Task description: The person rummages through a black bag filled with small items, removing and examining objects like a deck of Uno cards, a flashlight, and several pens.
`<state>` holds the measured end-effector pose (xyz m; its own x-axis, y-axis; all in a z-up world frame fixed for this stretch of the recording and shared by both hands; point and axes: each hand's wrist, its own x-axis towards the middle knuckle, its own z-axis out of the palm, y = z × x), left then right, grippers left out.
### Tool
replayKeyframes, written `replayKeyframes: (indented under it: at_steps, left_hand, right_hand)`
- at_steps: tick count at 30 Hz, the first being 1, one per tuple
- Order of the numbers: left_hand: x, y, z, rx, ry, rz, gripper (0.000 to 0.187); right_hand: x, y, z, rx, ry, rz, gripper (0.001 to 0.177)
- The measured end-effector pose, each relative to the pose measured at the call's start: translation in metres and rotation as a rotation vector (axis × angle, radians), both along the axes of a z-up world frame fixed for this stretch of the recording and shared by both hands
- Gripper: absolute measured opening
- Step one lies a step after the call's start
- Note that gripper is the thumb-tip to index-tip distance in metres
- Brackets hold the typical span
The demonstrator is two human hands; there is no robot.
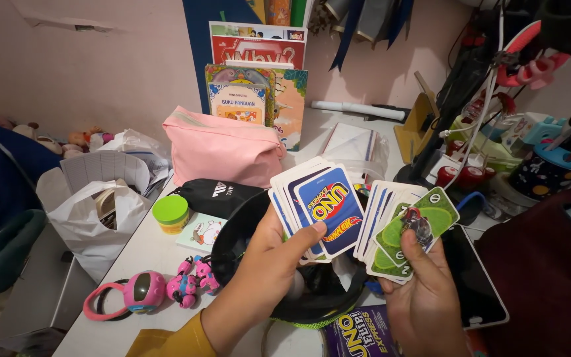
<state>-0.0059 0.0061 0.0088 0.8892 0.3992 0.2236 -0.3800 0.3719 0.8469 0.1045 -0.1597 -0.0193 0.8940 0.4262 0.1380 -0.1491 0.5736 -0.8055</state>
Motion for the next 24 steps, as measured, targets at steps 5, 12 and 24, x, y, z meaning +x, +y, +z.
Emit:
replayKeyframes:
  at_steps: [5, 12, 24]
  left_hand:
    - [0.001, -0.002, -0.001, -0.029, 0.009, 0.004, 0.053]
    - [0.011, -0.008, -0.025, -0.029, -0.075, 0.003, 0.051]
    - [0.008, -0.059, -0.025, 0.419, -0.01, 0.142, 0.07]
  right_hand:
    - [-0.004, 0.0, 0.005, -0.005, -0.038, -0.033, 0.036]
    - [-0.016, 0.004, 0.023, -0.085, -0.05, -0.186, 0.037]
    - [-0.039, 0.017, -0.002, -0.575, -0.559, -0.29, 0.041]
